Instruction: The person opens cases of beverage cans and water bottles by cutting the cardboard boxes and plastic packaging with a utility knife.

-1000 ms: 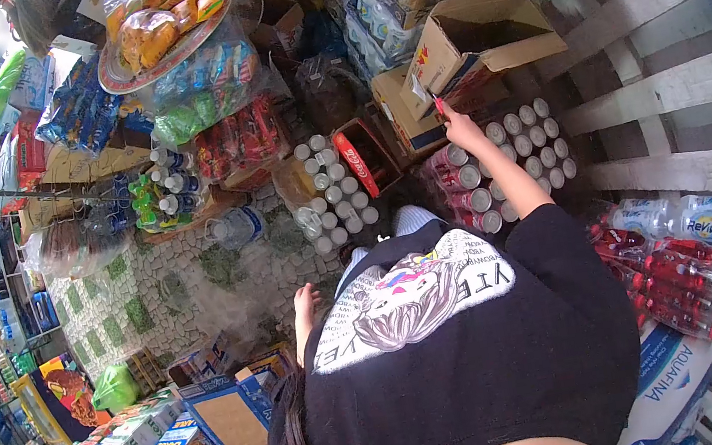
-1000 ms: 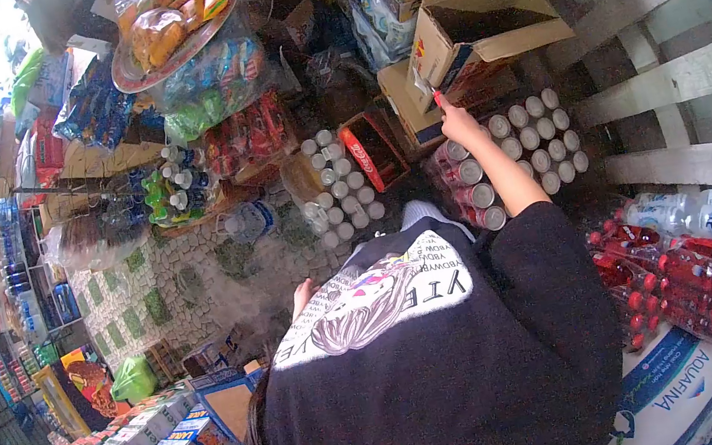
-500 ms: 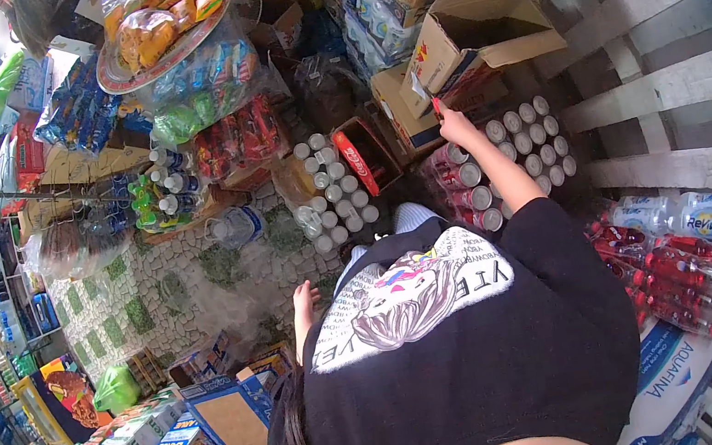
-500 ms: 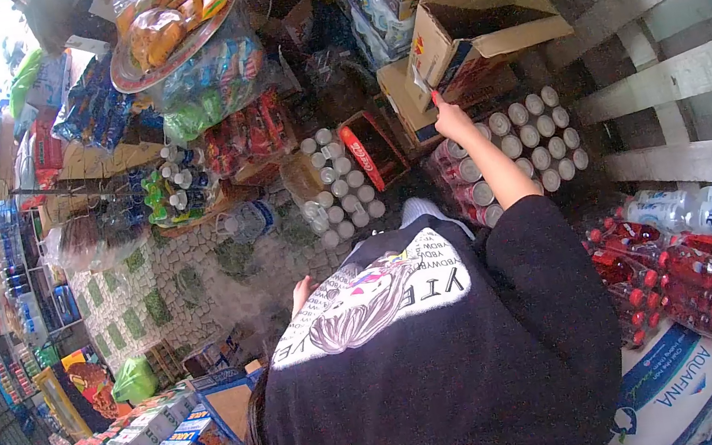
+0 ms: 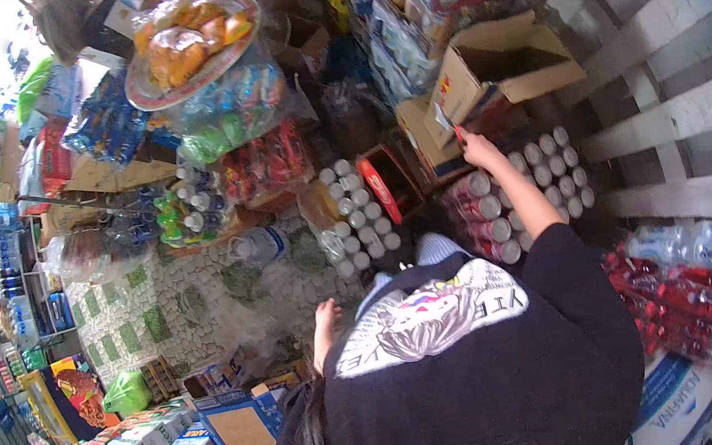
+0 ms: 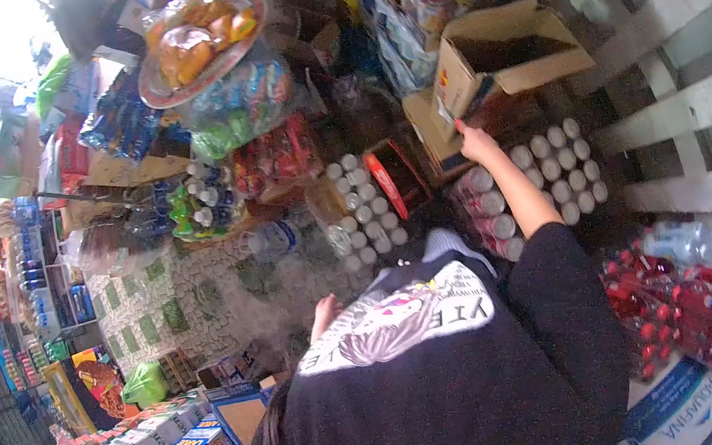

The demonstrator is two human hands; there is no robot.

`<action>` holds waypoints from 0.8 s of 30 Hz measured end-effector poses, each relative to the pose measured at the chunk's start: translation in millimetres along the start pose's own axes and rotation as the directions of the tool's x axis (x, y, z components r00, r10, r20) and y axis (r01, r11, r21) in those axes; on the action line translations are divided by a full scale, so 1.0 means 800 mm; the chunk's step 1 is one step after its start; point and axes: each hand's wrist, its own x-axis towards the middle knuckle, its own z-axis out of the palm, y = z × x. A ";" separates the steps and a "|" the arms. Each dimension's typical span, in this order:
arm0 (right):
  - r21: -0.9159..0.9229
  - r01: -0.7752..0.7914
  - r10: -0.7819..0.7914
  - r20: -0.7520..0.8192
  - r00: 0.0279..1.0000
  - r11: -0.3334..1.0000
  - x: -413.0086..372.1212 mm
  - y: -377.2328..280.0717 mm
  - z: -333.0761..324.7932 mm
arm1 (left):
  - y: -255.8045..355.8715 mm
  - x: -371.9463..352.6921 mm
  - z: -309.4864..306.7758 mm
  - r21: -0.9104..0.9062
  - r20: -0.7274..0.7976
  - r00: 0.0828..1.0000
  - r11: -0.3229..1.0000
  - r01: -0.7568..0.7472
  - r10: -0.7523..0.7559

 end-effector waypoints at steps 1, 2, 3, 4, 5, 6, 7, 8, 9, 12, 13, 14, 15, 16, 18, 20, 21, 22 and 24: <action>-0.015 0.011 -0.011 0.012 1.000 1.000 0.000 -0.004 -0.006 | -0.001 0.002 0.002 -0.072 0.020 1.000 0.997 -0.012 0.013; -0.037 0.010 -0.009 0.033 0.999 0.999 0.003 -0.003 -0.010 | 0.005 0.000 0.005 -0.076 0.018 1.000 0.997 0.006 -0.005; -0.060 0.006 -0.003 0.057 0.998 0.998 0.005 -0.002 -0.011 | 0.010 -0.002 0.007 -0.078 0.016 0.999 0.997 0.030 -0.029; -0.055 0.021 -0.019 0.051 0.999 0.998 0.004 -0.005 -0.012 | 0.018 -0.005 0.011 -0.073 -0.005 1.000 0.997 0.027 -0.028; -0.090 0.033 -0.027 0.064 0.998 0.995 0.001 -0.007 -0.017 | 0.021 -0.004 0.015 -0.068 -0.024 0.999 0.997 0.028 -0.030; -0.126 0.042 -0.032 0.077 0.997 0.991 -0.003 -0.009 -0.022 | 0.025 -0.002 0.017 -0.031 -0.047 0.999 0.999 0.016 -0.018; -0.126 0.049 -0.039 0.076 0.996 0.991 -0.007 -0.010 -0.026 | 0.037 -0.010 0.021 -0.035 -0.051 0.999 0.999 0.013 -0.015; -0.175 0.070 -0.056 0.081 0.995 0.982 -0.010 -0.012 -0.029 | 0.054 -0.023 0.027 0.006 -0.052 0.998 1.000 0.021 -0.021; -0.222 0.090 -0.072 0.088 0.994 0.971 -0.013 -0.012 -0.029 | 0.072 -0.035 0.032 0.048 -0.053 0.998 0.998 0.031 -0.028; -0.244 0.166 -0.155 0.062 0.986 0.956 -0.008 0.000 -0.023 | 0.078 -0.020 0.036 0.111 -0.023 1.000 0.994 -0.012 0.015; -0.274 0.187 -0.181 0.049 0.982 0.943 -0.010 0.004 -0.021 | 0.083 -0.018 0.037 0.112 -0.023 1.000 0.994 -0.005 0.008; -0.276 0.214 -0.209 0.048 0.977 0.937 -0.012 0.001 -0.024 | 0.090 -0.017 0.039 0.136 -0.028 0.999 0.990 -0.033 0.038; -0.280 0.230 -0.225 0.049 0.973 0.932 -0.012 0.000 -0.028 | 0.094 -0.016 0.044 0.165 -0.023 0.998 0.985 -0.057 0.061; -0.312 0.245 -0.238 0.060 0.969 0.918 -0.010 0.005 -0.026 | 0.090 -0.009 0.047 0.122 -0.019 0.993 0.986 -0.111 0.115; -0.361 0.268 -0.262 0.066 0.963 0.893 -0.007 0.016 -0.023 | 0.081 0.004 0.062 0.083 0.009 0.992 0.988 -0.128 0.127; -0.399 0.225 -0.185 0.136 0.973 0.889 -0.009 0.007 -0.031 | 0.083 0.005 0.066 0.090 0.012 0.995 0.991 -0.097 0.096; -0.400 0.216 -0.174 0.139 0.975 0.891 -0.007 0.010 -0.031 | 0.084 0.004 0.071 0.093 0.013 0.994 0.990 -0.109 0.109; -0.402 0.228 -0.183 0.147 0.972 0.887 -0.006 0.010 -0.032 | 0.081 0.007 0.073 0.096 0.012 0.993 0.988 -0.122 0.121; -0.416 0.234 -0.187 0.152 0.971 0.879 -0.003 0.015 -0.030 | 0.075 0.011 0.080 0.075 0.040 0.994 0.992 -0.106 0.103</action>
